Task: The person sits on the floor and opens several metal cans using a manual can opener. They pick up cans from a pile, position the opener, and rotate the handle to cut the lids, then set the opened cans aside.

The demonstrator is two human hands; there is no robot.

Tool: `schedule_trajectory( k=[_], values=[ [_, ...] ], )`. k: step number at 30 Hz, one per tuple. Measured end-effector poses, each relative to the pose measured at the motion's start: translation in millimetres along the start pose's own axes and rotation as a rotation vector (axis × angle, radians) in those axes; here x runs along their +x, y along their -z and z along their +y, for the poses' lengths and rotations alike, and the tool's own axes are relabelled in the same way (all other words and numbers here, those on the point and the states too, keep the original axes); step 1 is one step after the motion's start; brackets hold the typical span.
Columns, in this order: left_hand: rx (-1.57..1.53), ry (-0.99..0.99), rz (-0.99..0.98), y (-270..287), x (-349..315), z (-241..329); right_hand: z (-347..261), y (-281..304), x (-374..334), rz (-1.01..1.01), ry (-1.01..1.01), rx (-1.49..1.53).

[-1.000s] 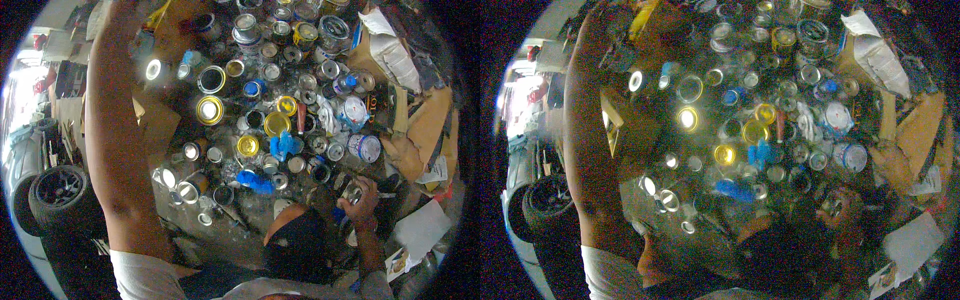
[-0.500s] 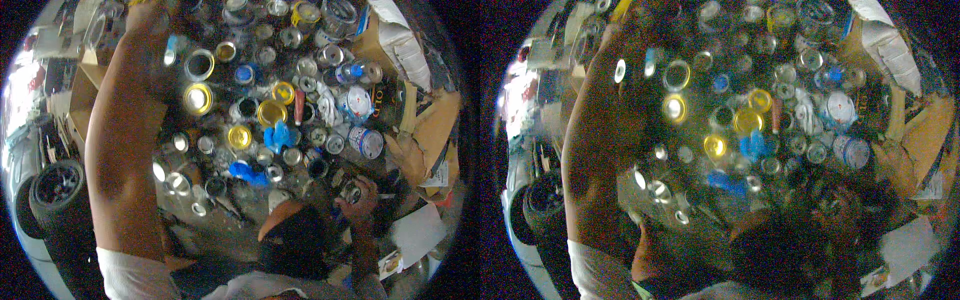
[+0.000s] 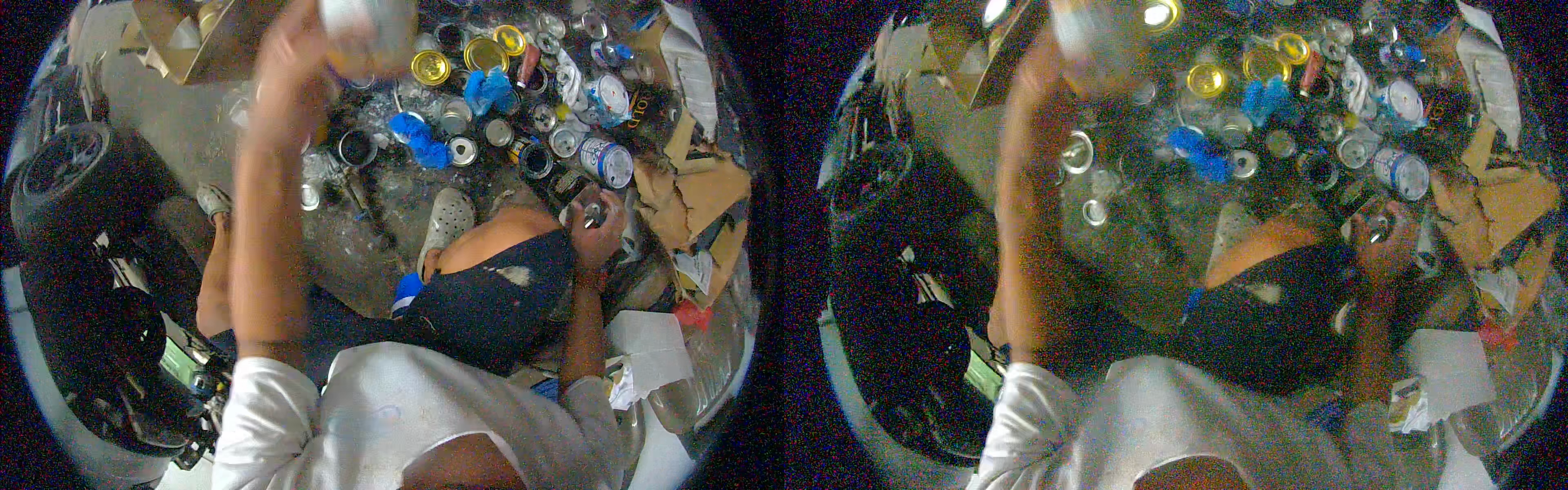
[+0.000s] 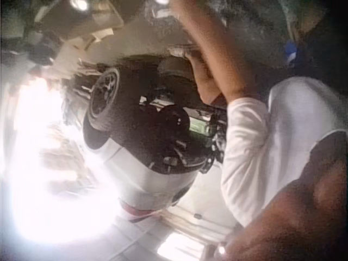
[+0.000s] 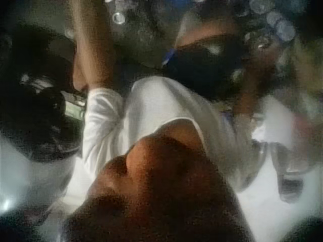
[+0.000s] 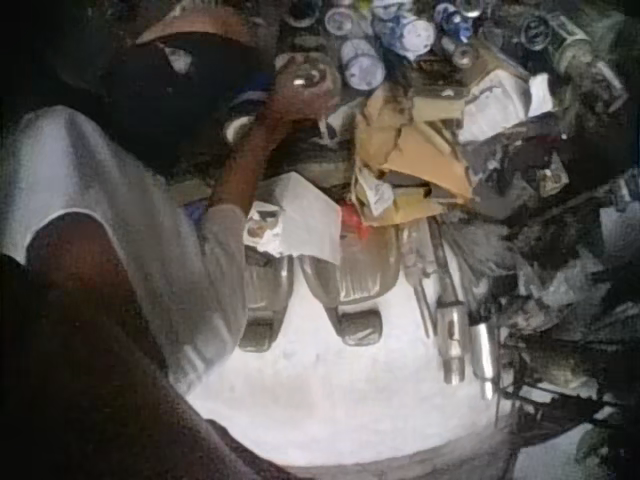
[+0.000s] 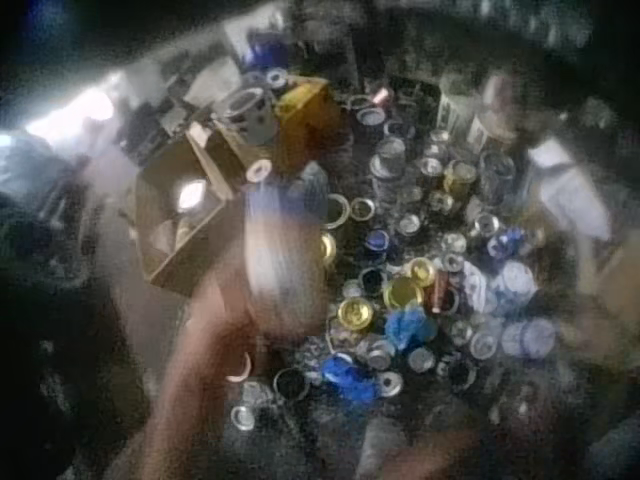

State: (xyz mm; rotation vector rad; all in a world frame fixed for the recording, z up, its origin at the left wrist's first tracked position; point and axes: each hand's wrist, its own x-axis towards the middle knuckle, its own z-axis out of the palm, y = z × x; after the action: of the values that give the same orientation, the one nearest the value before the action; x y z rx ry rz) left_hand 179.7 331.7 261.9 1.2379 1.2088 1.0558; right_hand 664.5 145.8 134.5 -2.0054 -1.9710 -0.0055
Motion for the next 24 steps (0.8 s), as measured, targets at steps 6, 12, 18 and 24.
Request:
schedule_trajectory(
  k=[6, 12, 18, 24],
  values=[
    [0.344, 0.124, 0.187, -55.1, -228.7, -157.4, 64.1, -15.9, -0.9, 0.131, 0.250, -0.117],
    [0.450, 0.148, 0.304, -64.4, -267.6, -234.5, -22.5, 143.5, 87.5, 0.170, 0.309, -0.179],
    [0.414, 0.235, 0.341, -63.2, -264.8, -299.6, -156.3, 267.0, 165.7, -0.084, 0.109, 0.190],
    [0.433, 0.416, 0.253, -42.2, -314.4, -285.4, -352.7, 151.8, 103.4, -0.505, 0.522, 0.550]
  ],
)
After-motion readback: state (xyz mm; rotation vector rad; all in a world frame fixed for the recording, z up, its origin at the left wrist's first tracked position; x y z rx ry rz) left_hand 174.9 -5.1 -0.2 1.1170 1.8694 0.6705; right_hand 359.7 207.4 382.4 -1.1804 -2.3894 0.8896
